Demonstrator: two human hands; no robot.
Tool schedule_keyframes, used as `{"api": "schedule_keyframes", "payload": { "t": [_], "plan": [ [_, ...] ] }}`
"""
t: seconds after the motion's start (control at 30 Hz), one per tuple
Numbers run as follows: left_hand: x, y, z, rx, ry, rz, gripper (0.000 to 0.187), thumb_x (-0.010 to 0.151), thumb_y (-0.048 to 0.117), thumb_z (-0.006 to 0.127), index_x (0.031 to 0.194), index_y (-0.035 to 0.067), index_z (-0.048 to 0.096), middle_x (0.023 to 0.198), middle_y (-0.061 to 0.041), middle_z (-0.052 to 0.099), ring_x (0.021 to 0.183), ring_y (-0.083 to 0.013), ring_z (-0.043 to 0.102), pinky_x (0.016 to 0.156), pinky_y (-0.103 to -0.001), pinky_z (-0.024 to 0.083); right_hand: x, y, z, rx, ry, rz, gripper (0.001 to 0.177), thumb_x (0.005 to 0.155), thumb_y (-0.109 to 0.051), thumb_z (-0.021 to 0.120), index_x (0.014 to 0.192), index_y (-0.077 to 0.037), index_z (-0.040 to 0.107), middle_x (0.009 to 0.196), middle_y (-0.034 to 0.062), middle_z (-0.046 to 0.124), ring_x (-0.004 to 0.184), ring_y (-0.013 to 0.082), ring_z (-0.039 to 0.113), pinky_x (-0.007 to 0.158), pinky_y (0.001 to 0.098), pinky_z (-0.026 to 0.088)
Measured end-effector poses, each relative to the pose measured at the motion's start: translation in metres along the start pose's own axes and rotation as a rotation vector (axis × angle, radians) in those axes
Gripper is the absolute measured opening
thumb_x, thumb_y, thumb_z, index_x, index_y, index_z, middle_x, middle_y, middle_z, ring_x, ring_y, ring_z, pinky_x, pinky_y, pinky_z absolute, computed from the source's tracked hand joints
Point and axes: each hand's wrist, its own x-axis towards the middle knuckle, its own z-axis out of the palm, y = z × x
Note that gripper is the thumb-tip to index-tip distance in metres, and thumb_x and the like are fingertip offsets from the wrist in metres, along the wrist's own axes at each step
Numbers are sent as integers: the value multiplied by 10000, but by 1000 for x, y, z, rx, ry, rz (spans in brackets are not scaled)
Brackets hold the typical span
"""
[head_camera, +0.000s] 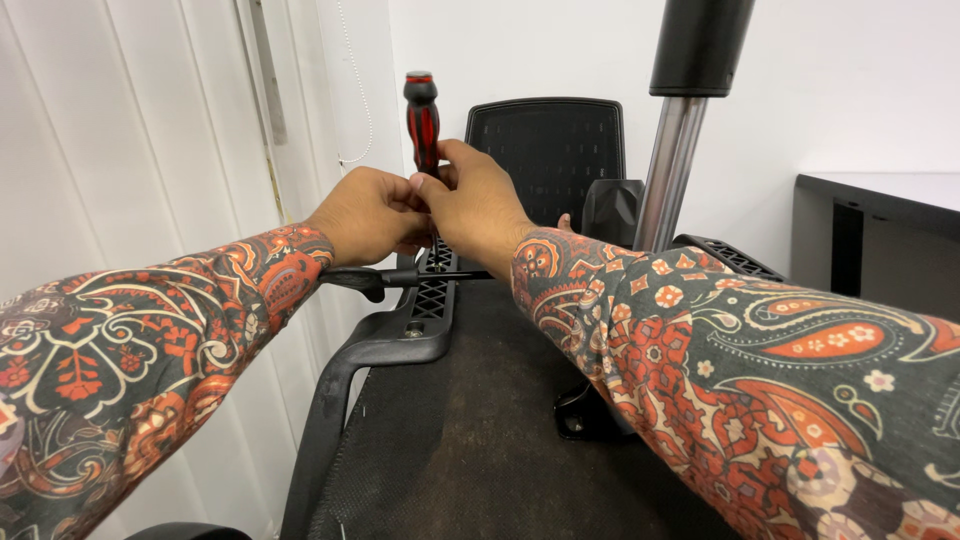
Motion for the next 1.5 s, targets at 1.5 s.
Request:
{"api": "schedule_keyframes", "payload": {
  "t": [1.5],
  "plan": [
    [-7,14,15,169,-77,-61,245,920,190,707,1043,-10,778,941,-87,806,846,-135,761,760,-309,592,-13,-5,-14,33,50,43,373,909,-326,695,1146,-43,640,863,63,724,762,148,742,672,309,605]
  ]
}}
